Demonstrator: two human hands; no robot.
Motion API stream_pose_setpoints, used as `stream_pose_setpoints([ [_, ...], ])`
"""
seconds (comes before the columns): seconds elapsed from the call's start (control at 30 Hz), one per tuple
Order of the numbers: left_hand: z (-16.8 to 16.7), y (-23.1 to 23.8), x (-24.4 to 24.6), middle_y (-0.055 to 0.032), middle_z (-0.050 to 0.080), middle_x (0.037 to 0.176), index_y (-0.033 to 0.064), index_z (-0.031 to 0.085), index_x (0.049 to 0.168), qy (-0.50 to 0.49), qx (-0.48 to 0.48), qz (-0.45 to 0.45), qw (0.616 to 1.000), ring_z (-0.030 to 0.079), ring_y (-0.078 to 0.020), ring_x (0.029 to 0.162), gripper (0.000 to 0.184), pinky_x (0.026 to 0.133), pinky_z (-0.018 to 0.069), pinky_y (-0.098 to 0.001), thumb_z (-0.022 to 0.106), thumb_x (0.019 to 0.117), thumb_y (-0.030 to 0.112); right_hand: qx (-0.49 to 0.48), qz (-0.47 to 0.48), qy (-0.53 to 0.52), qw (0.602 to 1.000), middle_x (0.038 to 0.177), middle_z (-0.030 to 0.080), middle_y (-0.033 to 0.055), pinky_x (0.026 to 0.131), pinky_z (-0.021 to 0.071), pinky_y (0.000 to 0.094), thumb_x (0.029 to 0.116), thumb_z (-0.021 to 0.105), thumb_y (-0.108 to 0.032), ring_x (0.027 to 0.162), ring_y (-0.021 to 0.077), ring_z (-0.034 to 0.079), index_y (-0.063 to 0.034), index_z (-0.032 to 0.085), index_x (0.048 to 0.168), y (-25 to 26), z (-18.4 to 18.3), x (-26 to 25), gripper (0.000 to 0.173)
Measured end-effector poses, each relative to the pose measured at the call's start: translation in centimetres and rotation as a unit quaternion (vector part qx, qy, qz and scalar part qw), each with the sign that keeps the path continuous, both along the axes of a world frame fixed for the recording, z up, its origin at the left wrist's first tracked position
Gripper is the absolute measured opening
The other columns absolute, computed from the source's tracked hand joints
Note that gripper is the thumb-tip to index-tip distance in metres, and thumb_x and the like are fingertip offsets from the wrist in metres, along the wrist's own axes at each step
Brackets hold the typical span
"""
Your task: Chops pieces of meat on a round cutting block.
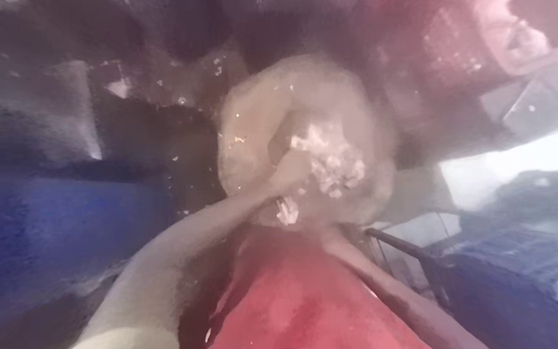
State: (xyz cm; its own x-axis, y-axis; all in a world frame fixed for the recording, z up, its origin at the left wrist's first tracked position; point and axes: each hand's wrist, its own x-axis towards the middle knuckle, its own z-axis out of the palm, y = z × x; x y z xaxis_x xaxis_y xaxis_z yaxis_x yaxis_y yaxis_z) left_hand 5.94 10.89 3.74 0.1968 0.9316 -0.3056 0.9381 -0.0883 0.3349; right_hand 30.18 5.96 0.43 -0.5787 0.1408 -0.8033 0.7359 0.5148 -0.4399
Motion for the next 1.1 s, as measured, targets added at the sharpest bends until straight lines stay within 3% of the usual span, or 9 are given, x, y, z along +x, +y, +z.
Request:
stream_pose_setpoints([
  [0.2,-0.7,-2.0,0.4,-0.0174,0.068,0.123,0.0131,0.055,0.145,-0.105,-0.093,0.171,0.975,0.067,-0.0358,0.11,0.046,0.093,0.0523,-0.0598,0.06,0.102,0.029,0.003,0.02,0.075,0.997,0.119,0.068,0.0249,0.095,0.0492,0.0659,0.108,0.048,-0.03,0.112,0.0457,0.065,-0.0065,0.063,0.13,0.9,0.5,-0.1,0.036],
  [0.27,1.9,-4.2,-0.8,-0.0123,0.069,0.125,0.0241,0.047,0.152,-0.108,-0.082,0.201,0.97,0.069,-0.031,0.109,0.05,0.092,0.0553,-0.0578,0.053,0.1042,0.037,-0.038,-0.066,0.094,0.993,0.123,0.067,0.0234,0.1,0.0476,0.0619,0.1076,0.047,-0.041,0.117,0.0408,0.064,-0.0069,0.064,0.132,1.4,-0.3,0.9,0.045],
  [0.37,6.7,-9.6,-3.0,-0.018,0.069,0.121,0.0128,0.056,0.144,-0.131,-0.062,0.268,0.952,0.068,-0.0346,0.11,0.04,0.095,0.0518,-0.0586,0.051,0.1061,0.023,-0.095,-0.259,0.072,0.958,0.117,0.069,0.0182,0.1,0.0502,0.0547,0.1047,0.047,-0.054,0.111,0.0302,0.066,-0.0049,0.064,0.129,1.4,-1.4,3.3,0.057],
  [0.5,-1.6,-14.2,-4.6,-0.0154,0.062,0.132,0.0027,0.064,0.126,-0.249,0.044,0.318,0.914,0.062,-0.0243,0.12,0.029,0.104,0.0513,-0.0429,0.057,0.0994,0.013,-0.018,-0.461,0.132,0.877,0.087,0.065,0.0074,0.071,0.0569,0.0373,0.1098,0.041,-0.04,0.074,0.0149,0.064,-0.0027,0.063,0.121,1.5,-1.7,3.0,0.045],
  [0.6,-7.7,-14.3,-4.1,-0.0211,0.057,0.141,0.0014,0.056,0.14,-0.248,-0.005,0.419,0.873,0.058,-0.0322,0.127,0.043,0.108,0.0476,-0.0488,0.058,0.1016,0.019,0.091,-0.409,0.219,0.881,0.109,0.068,0.0152,0.085,0.0573,0.0424,0.1111,0.03,-0.039,0.092,0.0205,0.067,-0.0006,0.05,0.144,3.3,3.0,0.2,0.054],
  [0.67,-8.2,-14.3,-3.6,-0.0226,0.057,0.14,-0.0003,0.054,0.142,-0.254,-0.004,0.441,0.861,0.057,-0.034,0.129,0.046,0.11,0.0457,-0.0501,0.061,0.0986,0.014,0.095,-0.386,0.379,0.836,0.095,0.064,0.0054,0.073,0.0565,0.0291,0.1088,0.023,-0.053,0.079,0.0073,0.061,0.0042,0.051,0.138,3.8,7.2,-2.3,0.07],
  [0.8,-7.9,-15.0,-3.5,-0.022,0.064,0.13,-0.0023,0.054,0.14,-0.297,0.011,0.434,0.851,0.063,-0.0296,0.121,0.043,0.106,0.0498,-0.0475,0.058,0.1005,0.016,-0.047,-0.408,0.528,0.743,0.113,0.071,-0.0063,0.097,0.0533,0.0239,0.092,0.044,-0.077,0.108,-0.0022,0.063,-0.0065,0.063,0.126,-0.3,10.2,-5.8,0.08],
  [0.93,-8.3,-15.3,-4.2,-0.0209,0.064,0.128,-0.0015,0.057,0.135,-0.303,0.019,0.436,0.847,0.063,-0.0289,0.119,0.038,0.105,0.0502,-0.0465,0.06,0.0998,0.013,0.051,-0.224,0.203,0.952,0.117,0.068,0.0192,0.097,0.0541,0.0478,0.1102,0.036,-0.043,0.107,0.0266,0.068,-0.0009,0.056,0.137,-0.5,1.0,-5.2,0.054],
  [1.1,-10.4,-18.7,-6.8,-0.0228,0.065,0.125,-0.0041,0.055,0.136,-0.324,0.026,0.453,0.83,0.066,-0.0294,0.112,0.04,0.1,0.0534,-0.0468,0.048,0.1051,0.02,0.063,-0.224,0.131,0.964,0.109,0.068,0.0162,0.09,0.0556,0.0484,0.1101,0.035,-0.044,0.098,0.0271,0.068,-0.0056,0.055,0.137,-0.4,4.6,-7.0,0.051],
])
